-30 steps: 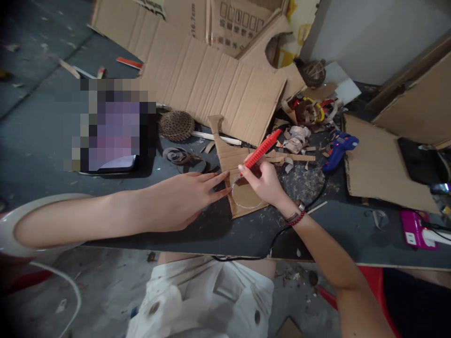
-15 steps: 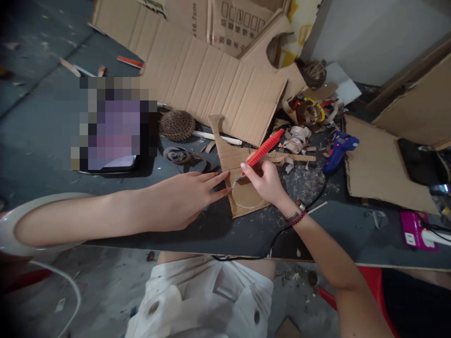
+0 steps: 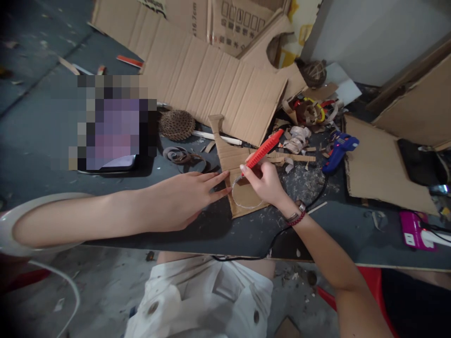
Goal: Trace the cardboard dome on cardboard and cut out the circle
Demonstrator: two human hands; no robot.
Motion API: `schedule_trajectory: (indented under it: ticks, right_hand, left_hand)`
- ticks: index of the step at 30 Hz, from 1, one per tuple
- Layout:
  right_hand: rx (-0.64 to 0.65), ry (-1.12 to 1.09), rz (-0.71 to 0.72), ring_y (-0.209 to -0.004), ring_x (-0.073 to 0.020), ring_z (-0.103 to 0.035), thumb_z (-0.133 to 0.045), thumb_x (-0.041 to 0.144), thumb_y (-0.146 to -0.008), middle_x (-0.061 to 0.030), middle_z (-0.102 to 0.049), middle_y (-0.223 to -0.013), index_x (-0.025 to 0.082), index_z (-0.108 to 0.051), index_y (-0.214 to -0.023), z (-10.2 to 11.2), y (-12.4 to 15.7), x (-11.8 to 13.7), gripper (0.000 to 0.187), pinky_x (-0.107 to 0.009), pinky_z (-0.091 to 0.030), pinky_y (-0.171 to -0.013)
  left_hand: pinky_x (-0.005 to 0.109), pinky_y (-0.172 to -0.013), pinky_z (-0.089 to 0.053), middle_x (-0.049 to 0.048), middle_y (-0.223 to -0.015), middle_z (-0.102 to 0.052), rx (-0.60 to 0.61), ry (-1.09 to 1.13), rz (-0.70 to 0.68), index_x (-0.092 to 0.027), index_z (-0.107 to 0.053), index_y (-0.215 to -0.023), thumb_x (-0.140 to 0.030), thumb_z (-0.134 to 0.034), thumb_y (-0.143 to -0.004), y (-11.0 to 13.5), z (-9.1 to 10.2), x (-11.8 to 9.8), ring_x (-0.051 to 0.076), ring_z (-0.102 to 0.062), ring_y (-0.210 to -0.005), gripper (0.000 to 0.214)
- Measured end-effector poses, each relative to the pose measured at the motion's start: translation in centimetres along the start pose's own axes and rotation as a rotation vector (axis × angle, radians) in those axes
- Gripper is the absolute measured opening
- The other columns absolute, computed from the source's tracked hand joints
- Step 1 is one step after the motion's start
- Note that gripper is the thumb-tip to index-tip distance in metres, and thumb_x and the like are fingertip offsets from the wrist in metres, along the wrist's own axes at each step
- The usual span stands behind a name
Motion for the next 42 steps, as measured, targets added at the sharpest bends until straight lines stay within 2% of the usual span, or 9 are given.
schedule_trajectory:
  ticks: [12,21,34,42]
  right_hand:
    - [-0.053,-0.023,-0.044,-0.068,-0.0138,-0.052,-0.059,0.044,-0.088,0.0014,-0.054,-0.073,0.022,-0.051,-0.083,0.17,-0.31,-0.05,0.024,-0.029,-0.045,-0.065]
    - [-0.025,-0.042,-0.048,-0.068,-0.0128,-0.052,-0.059,0.045,-0.087,0.0015,-0.054,-0.076,0.022,-0.053,-0.090,0.09,-0.14,-0.21,0.024,-0.028,-0.044,-0.065]
    - [-0.011,-0.017,-0.035,-0.068,-0.0130,-0.050,-0.058,0.046,-0.088,0.0016,-0.053,-0.074,0.022,-0.052,-0.082,0.18,-0.22,-0.01,0.026,-0.028,-0.043,-0.066]
    - [-0.002,-0.020,-0.055,-0.069,-0.0132,-0.051,-0.058,0.044,-0.088,0.0015,-0.053,-0.076,0.021,-0.052,-0.090,0.19,-0.17,-0.06,0.024,-0.029,-0.044,-0.066]
  left_hand:
    - [0.043,-0.100,-0.047,0.0257,-0.155,-0.027,-0.015,0.003,0.004,-0.011,-0.038,-0.146,-0.022,-0.070,-0.071,-0.11,-0.06,0.00,0.035,-0.047,-0.133,0.082]
    - [0.045,-0.101,-0.046,0.0268,-0.155,-0.025,-0.006,0.011,-0.002,-0.010,-0.035,-0.148,-0.023,-0.071,-0.071,-0.11,-0.13,0.04,0.037,-0.044,-0.135,0.086]
    - [0.044,-0.099,-0.047,0.0258,-0.155,-0.028,-0.009,0.022,-0.003,-0.010,-0.037,-0.146,-0.020,-0.070,-0.070,-0.13,0.04,0.07,0.036,-0.046,-0.133,0.083]
    - [0.045,-0.100,-0.046,0.0262,-0.155,-0.026,0.001,0.027,-0.003,-0.010,-0.035,-0.147,-0.021,-0.070,-0.071,-0.02,0.06,0.04,0.036,-0.045,-0.134,0.084]
Point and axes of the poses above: each hand's wrist, its own y-axis away from the middle knuckle, its own z-axis out of the back of the hand, x = y × z, the point moved 2 cm from there along -y, towards the middle knuckle
